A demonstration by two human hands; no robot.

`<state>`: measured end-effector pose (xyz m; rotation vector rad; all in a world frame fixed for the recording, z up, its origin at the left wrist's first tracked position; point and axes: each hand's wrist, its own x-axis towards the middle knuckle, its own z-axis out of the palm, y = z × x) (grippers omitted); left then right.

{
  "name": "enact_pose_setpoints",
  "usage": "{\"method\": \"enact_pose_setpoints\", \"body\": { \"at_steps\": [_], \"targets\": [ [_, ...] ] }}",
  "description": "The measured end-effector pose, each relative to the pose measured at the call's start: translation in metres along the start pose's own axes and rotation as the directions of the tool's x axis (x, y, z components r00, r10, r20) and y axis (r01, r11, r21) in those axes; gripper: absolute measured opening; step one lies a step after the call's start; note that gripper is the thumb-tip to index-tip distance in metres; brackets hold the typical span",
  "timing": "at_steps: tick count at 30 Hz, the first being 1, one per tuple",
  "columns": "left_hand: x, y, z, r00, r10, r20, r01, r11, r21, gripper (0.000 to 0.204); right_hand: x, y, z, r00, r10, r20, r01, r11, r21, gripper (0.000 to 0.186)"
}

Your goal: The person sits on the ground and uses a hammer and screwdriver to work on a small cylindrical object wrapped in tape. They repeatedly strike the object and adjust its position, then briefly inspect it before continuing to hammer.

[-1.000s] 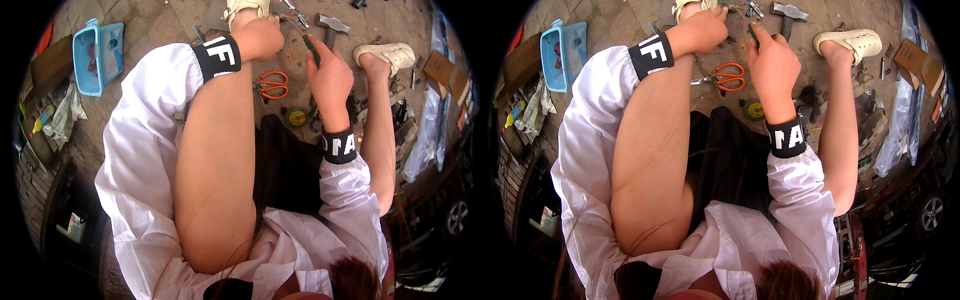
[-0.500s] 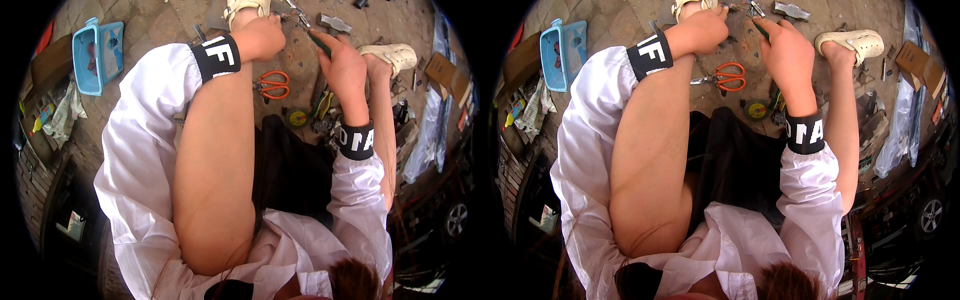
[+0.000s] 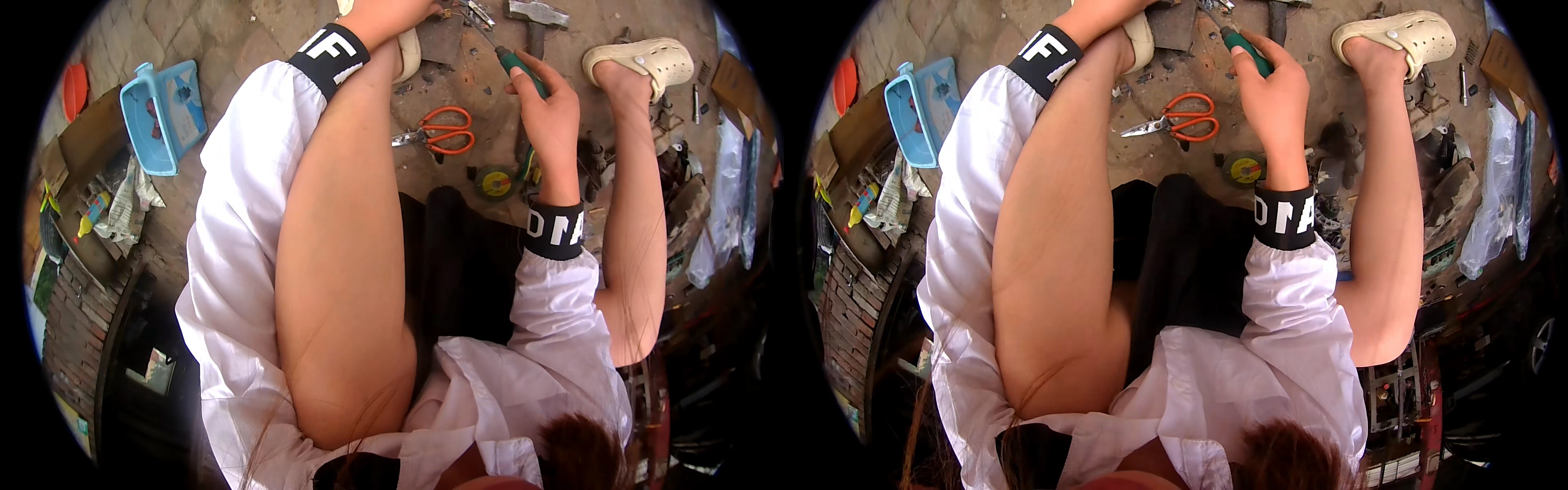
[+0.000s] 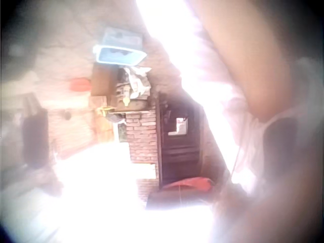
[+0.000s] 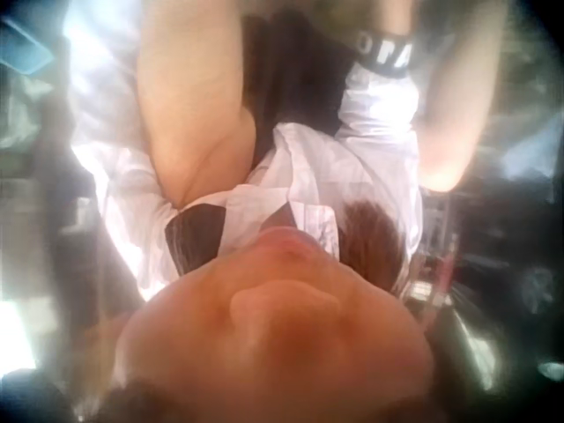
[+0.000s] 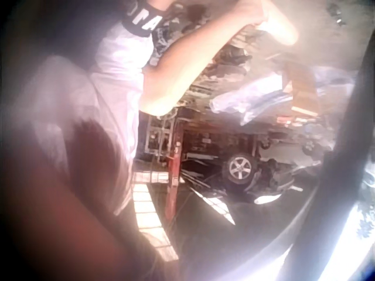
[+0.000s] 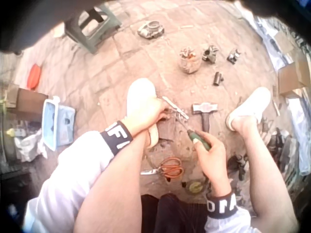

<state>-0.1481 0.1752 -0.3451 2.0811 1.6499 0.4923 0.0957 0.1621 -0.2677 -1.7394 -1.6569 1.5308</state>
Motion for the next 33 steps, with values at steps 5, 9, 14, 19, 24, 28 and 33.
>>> {"method": "enact_pose_setpoints", "body": {
  "at_steps": [5, 9, 14, 19, 24, 28, 33],
  "targets": [
    [0.016, 0.025, -0.027, 0.860, -0.391, 0.328, 0.442, 0.892, -0.095, 0.014, -0.001, 0.000, -0.005, 0.989, 0.125, 0.077, -0.133, 0.985, 0.109, 0.033],
    [0.014, 0.015, -0.018, 0.887, -0.350, 0.301, 0.413, 0.894, -0.176, 0.015, -0.001, 0.004, 0.002, 0.994, 0.077, 0.083, -0.089, 0.984, 0.152, 0.033],
    [0.014, 0.012, -0.014, 0.944, -0.202, 0.259, 0.228, 0.971, -0.073, 0.015, -0.004, 0.003, 0.004, 0.993, 0.076, 0.085, -0.090, 0.981, 0.169, 0.033],
    [0.014, 0.008, -0.018, 0.954, -0.131, 0.271, 0.140, 0.990, -0.016, 0.014, 0.001, 0.004, 0.001, 0.969, 0.207, 0.137, -0.237, 0.936, 0.261, 0.033],
    [0.020, 0.014, -0.017, 0.930, -0.204, 0.307, 0.194, 0.979, 0.063, 0.011, 0.002, 0.008, 0.003, 0.960, 0.240, 0.147, -0.274, 0.915, 0.297, 0.035],
    [0.017, 0.004, -0.010, 0.964, -0.096, 0.249, 0.094, 0.995, 0.023, 0.011, 0.001, 0.003, 0.005, 0.951, 0.274, 0.145, -0.306, 0.900, 0.310, 0.035],
    [0.016, 0.001, -0.008, 0.951, -0.154, 0.267, 0.152, 0.988, 0.026, 0.011, 0.002, 0.002, -0.003, 0.890, 0.374, 0.260, -0.453, 0.788, 0.417, 0.035]
  ]
}}
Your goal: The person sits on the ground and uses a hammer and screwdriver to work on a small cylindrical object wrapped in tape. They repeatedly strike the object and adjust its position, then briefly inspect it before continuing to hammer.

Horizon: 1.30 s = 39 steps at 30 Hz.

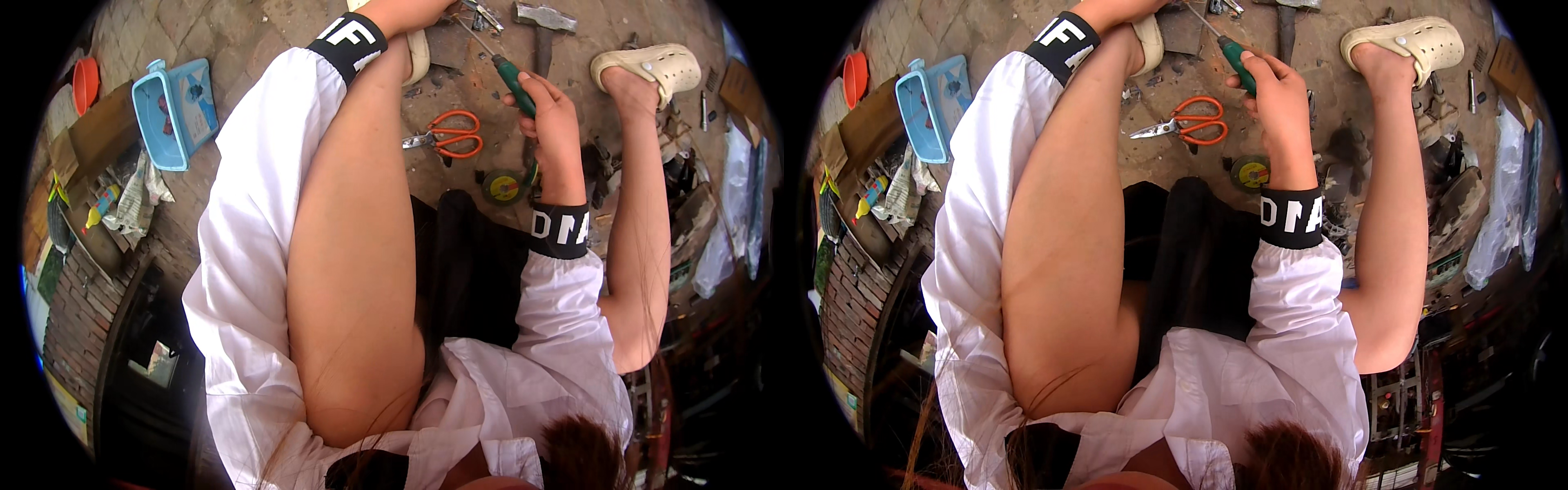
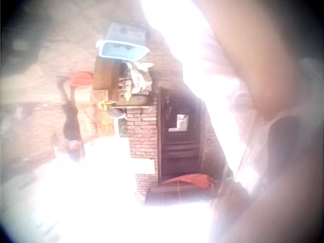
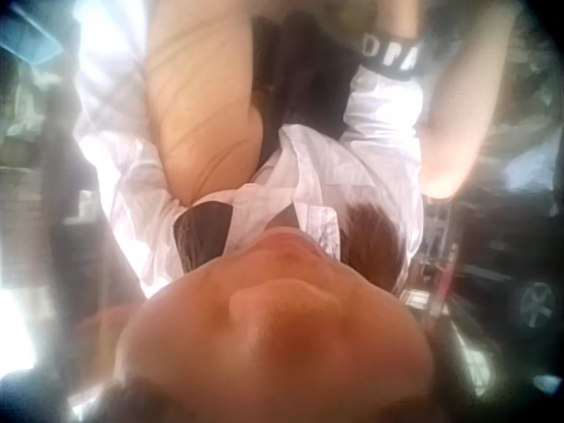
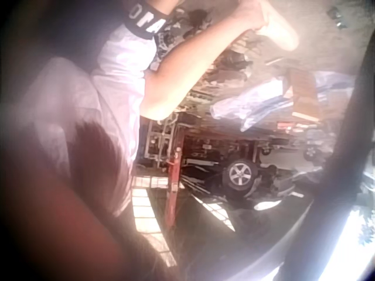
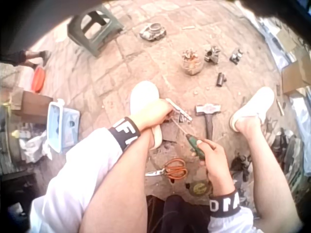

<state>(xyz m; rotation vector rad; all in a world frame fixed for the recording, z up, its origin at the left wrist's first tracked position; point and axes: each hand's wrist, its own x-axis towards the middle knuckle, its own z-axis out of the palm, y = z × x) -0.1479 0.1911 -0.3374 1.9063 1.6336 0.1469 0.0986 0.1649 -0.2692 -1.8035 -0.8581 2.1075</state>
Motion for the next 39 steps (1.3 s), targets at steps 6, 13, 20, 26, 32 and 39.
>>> {"method": "enact_pose_setpoints", "body": {
  "at_steps": [6, 13, 20, 26, 32, 39],
  "targets": [
    [0.000, -0.001, 0.009, 0.992, -0.064, -0.113, 0.050, 0.992, -0.120, 0.006, -0.002, -0.001, -0.004, 0.992, -0.103, -0.071, 0.106, 0.994, 0.034, 0.031],
    [-0.005, -0.005, 0.008, 0.987, 0.063, -0.150, -0.057, 0.998, 0.038, 0.008, -0.016, -0.004, 0.008, 0.924, -0.381, -0.022, 0.320, 0.805, -0.499, 0.032],
    [-0.008, 0.006, 0.003, 0.985, -0.149, -0.089, 0.130, 0.972, -0.195, 0.017, -0.016, 0.002, 0.027, 0.798, -0.602, 0.010, 0.412, 0.534, -0.738, 0.029],
    [-0.013, 0.008, 0.002, 0.944, -0.319, -0.080, 0.252, 0.857, -0.450, 0.025, -0.019, -0.003, 0.033, 0.752, -0.655, 0.076, 0.413, 0.378, -0.829, 0.027],
    [-0.010, 0.019, -0.002, 0.885, -0.442, -0.144, 0.337, 0.823, -0.457, 0.024, -0.022, -0.005, 0.038, 0.732, -0.678, 0.068, 0.402, 0.350, -0.846, 0.027],
    [-0.034, 0.040, -0.024, 0.814, 0.113, -0.570, -0.255, 0.951, -0.177, 0.010, -0.012, -0.004, 0.042, 0.621, -0.779, 0.088, 0.509, 0.316, -0.800, 0.042]
  ]
}}
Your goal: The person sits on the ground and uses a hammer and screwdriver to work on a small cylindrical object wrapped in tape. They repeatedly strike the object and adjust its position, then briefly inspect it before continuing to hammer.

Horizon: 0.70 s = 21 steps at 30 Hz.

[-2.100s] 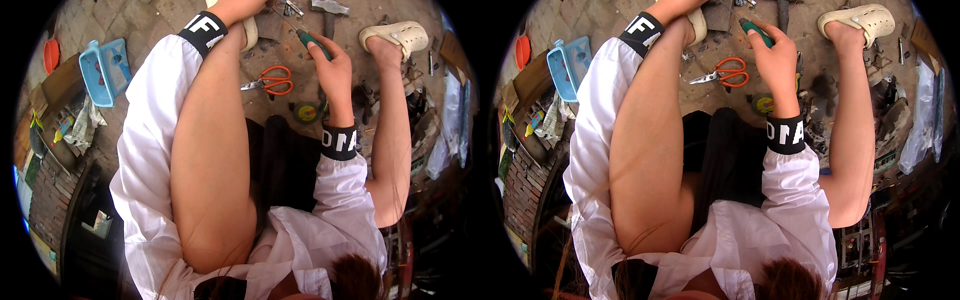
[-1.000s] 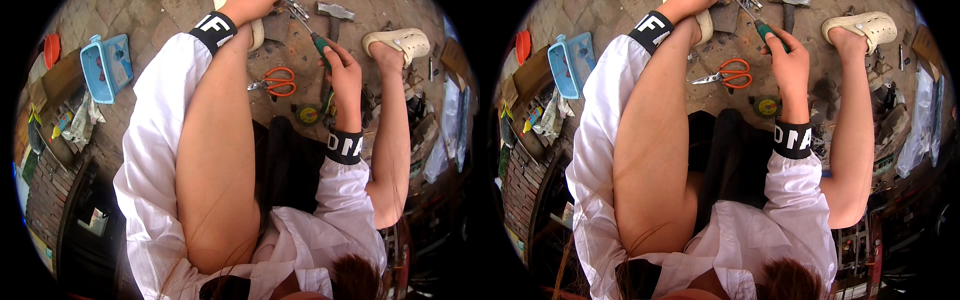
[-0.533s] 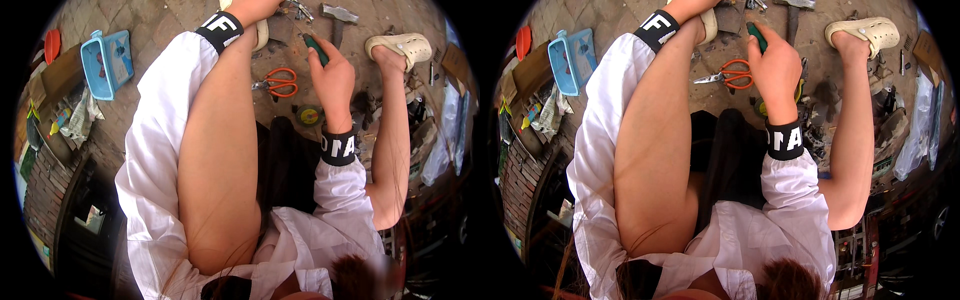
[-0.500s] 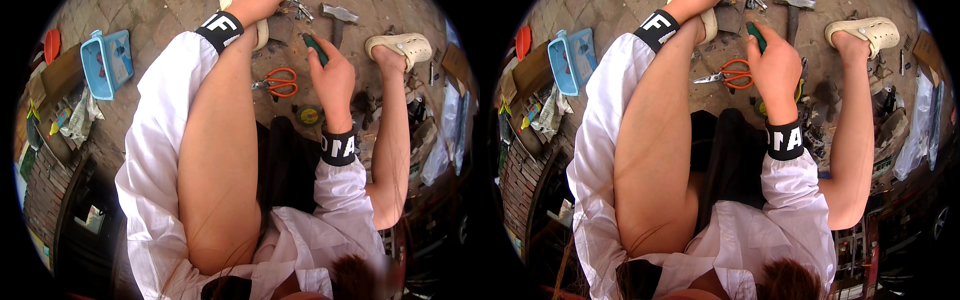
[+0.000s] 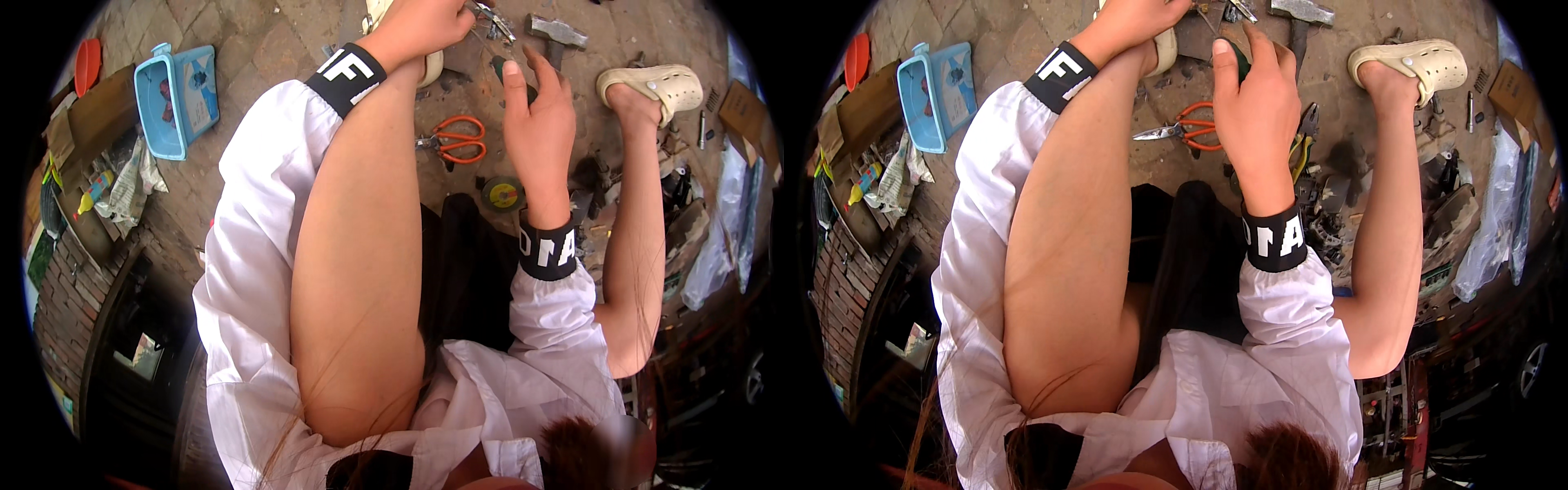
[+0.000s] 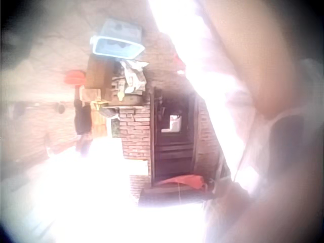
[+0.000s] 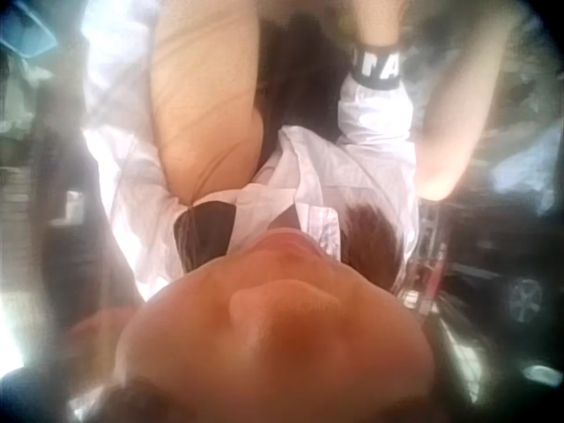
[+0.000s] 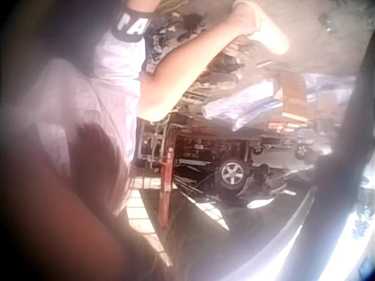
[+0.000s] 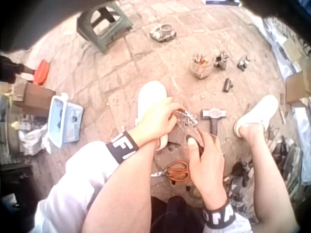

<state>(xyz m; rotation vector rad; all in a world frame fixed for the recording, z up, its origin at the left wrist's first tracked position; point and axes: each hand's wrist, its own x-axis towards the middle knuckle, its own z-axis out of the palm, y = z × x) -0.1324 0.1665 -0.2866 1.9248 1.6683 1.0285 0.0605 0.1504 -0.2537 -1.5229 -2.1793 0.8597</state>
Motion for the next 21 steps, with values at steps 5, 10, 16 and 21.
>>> {"method": "enact_pose_setpoints", "body": {
  "at_steps": [5, 10, 16, 21],
  "targets": [
    [-0.031, 0.037, -0.014, 0.945, 0.036, 0.324, 0.016, 0.988, -0.154, 0.039, 0.008, -0.046, -0.023, 0.893, 0.229, 0.388, -0.425, 0.716, 0.554, 0.069],
    [-0.034, 0.051, -0.044, 0.835, -0.229, 0.500, 0.188, 0.973, 0.132, 0.028, 0.004, -0.006, -0.009, 0.937, 0.261, 0.233, -0.329, 0.433, 0.839, 0.049],
    [-0.037, 0.048, -0.050, 0.869, -0.095, 0.485, 0.102, 0.995, 0.013, 0.038, -0.010, 0.150, 0.062, 0.896, 0.432, -0.103, -0.432, 0.902, 0.016, 0.048],
    [-0.035, 0.048, -0.046, 0.854, -0.112, 0.508, 0.122, 0.992, 0.013, 0.050, -0.014, 0.166, 0.071, 0.910, 0.414, -0.020, -0.409, 0.891, -0.196, 0.043]
  ]
}}
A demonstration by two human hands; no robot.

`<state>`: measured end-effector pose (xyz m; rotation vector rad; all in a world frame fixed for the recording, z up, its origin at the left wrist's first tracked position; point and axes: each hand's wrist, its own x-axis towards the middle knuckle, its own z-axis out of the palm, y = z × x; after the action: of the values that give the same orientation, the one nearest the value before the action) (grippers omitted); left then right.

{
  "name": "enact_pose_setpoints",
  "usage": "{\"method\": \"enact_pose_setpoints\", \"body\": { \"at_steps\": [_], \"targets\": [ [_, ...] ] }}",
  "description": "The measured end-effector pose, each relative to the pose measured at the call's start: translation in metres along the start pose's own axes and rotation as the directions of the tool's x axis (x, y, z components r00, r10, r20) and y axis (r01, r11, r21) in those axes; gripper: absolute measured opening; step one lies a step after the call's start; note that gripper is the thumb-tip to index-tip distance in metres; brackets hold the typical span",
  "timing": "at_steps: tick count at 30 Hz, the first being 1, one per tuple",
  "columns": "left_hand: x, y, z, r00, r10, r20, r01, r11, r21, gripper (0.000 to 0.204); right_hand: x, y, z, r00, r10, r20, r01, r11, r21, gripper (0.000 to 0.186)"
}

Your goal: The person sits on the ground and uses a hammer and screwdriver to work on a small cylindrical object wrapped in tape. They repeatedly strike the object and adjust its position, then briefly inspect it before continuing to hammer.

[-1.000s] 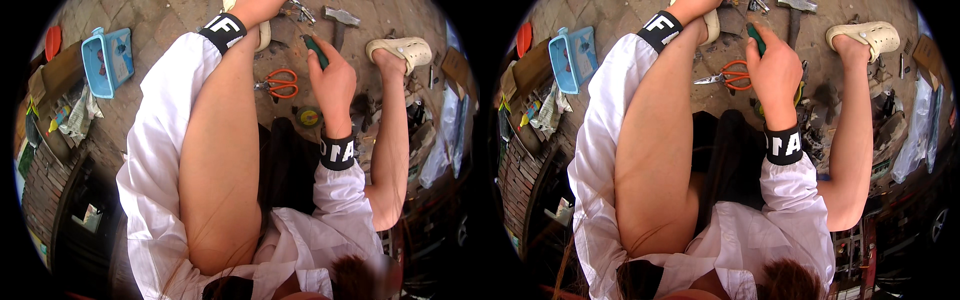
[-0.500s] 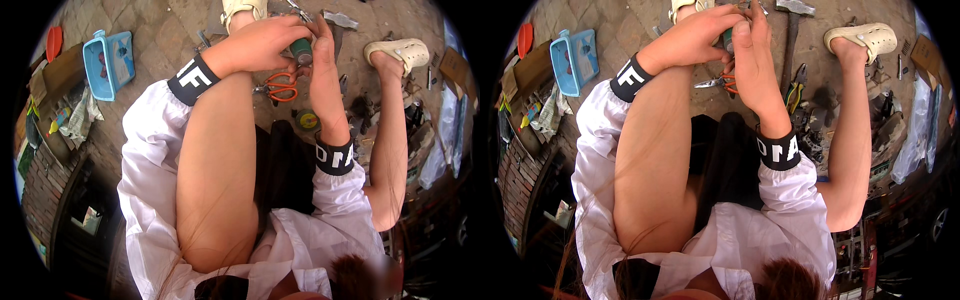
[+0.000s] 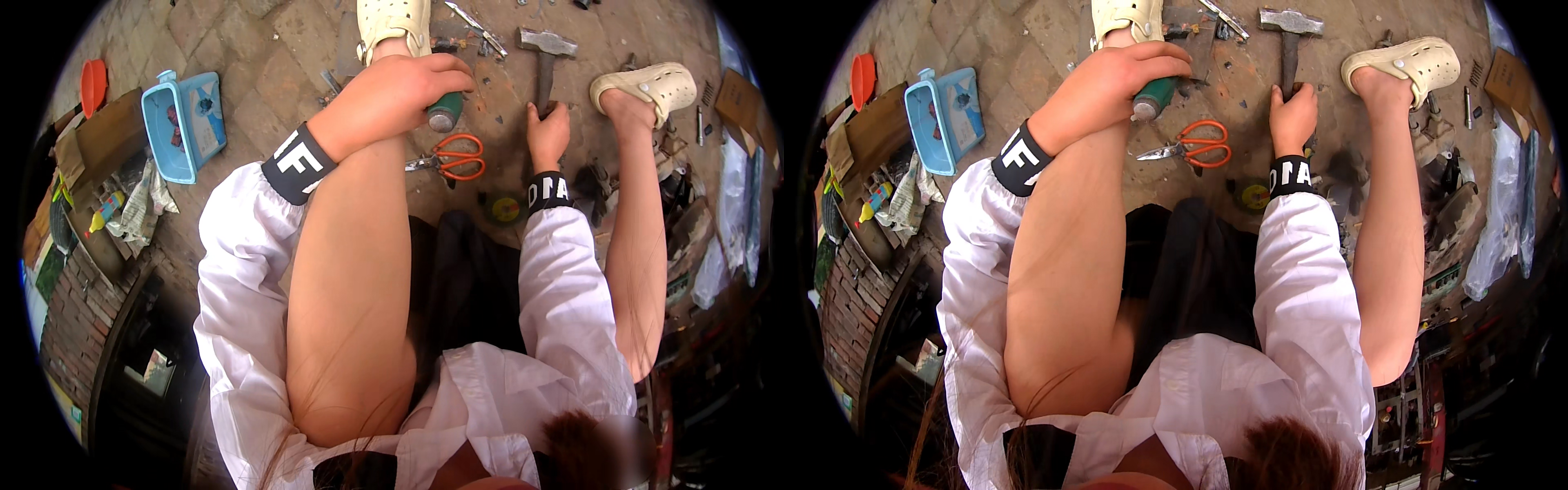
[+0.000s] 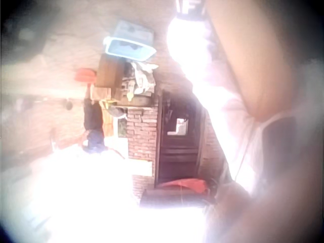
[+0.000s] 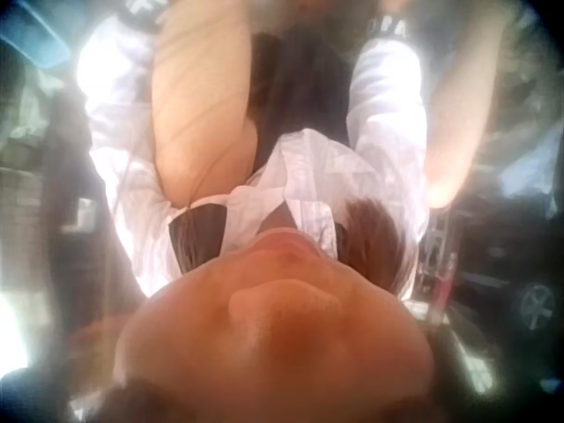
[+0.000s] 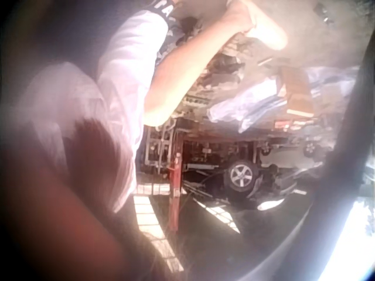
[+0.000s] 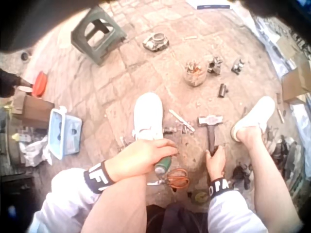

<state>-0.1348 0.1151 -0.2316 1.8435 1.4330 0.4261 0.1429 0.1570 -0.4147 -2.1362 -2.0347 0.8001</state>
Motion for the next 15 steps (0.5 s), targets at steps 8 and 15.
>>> {"method": "enact_pose_setpoints", "body": {
  "at_steps": [8, 15],
  "targets": [
    [-0.001, -0.005, -0.001, 0.998, -0.027, -0.055, 0.031, 0.997, 0.074, 0.047, 0.021, -0.016, -0.006, 0.836, 0.111, 0.538, -0.455, 0.687, 0.566, 0.028],
    [0.001, -0.005, 0.001, 0.998, -0.038, -0.050, 0.040, 0.999, 0.034, 0.041, 0.040, -0.039, -0.024, 0.559, -0.191, 0.807, -0.829, -0.097, 0.551, 0.032]
  ]
}}
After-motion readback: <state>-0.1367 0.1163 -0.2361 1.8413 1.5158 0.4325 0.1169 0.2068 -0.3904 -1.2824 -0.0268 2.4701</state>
